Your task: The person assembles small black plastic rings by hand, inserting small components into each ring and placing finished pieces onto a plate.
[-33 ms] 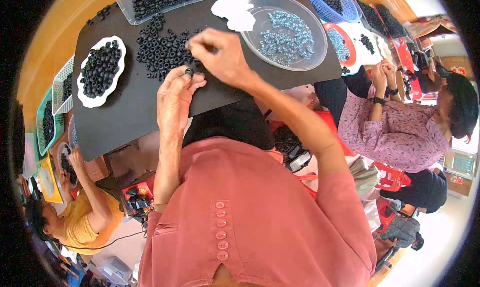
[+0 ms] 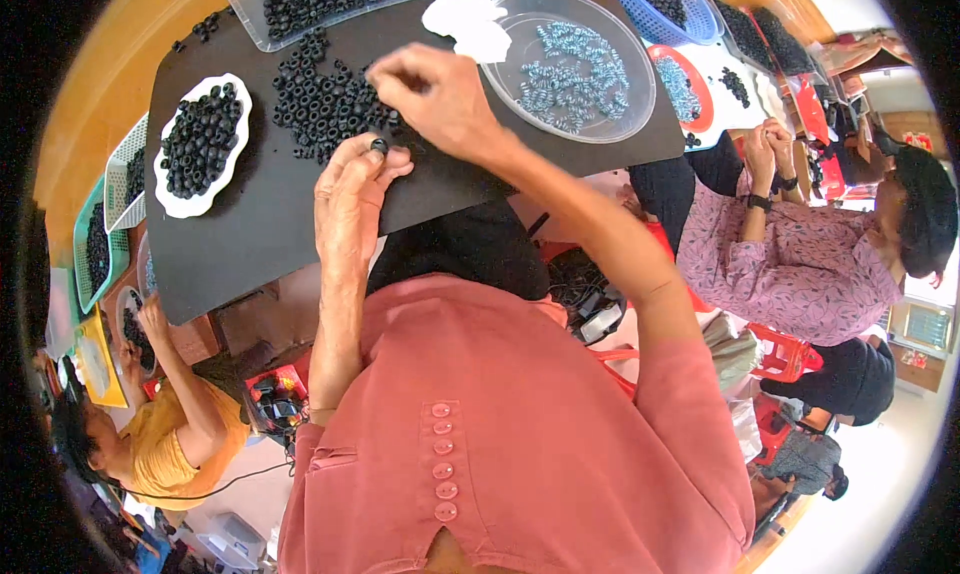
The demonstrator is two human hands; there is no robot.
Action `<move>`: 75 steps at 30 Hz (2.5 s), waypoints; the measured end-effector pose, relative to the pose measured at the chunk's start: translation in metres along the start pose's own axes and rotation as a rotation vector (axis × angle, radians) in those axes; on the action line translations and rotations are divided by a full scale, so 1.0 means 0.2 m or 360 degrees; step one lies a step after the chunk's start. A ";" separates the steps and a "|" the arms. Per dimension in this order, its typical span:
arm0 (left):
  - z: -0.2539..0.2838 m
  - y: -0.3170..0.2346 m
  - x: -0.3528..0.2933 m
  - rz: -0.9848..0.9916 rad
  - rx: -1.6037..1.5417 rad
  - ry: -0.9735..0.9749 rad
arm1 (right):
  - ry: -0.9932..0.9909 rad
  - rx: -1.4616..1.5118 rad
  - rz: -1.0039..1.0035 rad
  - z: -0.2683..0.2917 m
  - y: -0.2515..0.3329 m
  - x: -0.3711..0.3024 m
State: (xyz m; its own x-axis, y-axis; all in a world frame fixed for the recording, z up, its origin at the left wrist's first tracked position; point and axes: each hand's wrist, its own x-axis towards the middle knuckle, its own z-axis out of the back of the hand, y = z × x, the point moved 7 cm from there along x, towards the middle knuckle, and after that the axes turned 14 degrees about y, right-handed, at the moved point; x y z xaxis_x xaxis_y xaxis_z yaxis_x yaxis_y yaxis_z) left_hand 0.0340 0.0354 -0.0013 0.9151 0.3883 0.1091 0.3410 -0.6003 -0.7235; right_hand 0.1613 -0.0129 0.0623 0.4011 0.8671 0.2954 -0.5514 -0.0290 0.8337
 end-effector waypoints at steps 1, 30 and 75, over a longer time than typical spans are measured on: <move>0.00 -0.01 0.00 -0.0010 0.0095 -0.0024 | 0.0045 -0.0039 -0.0016 0.02 0.01 0.07; 0.07 -0.02 0.03 -0.0103 0.0058 -0.0113 | 0.0636 0.0111 -0.0187 -0.08 0.00 0.15; 0.02 -0.01 0.06 -0.0042 -0.0068 0.0019 | -0.0036 -0.0417 0.0663 -0.07 0.07 -0.18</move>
State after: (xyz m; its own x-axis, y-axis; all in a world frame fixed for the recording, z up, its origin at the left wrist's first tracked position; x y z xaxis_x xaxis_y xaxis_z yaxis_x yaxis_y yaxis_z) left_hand 0.0438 0.0437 -0.0012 0.9080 0.3963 0.1358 0.3737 -0.6196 -0.6903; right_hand 0.1289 -0.0369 0.0569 0.1215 0.7974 0.5911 -0.8325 -0.2425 0.4981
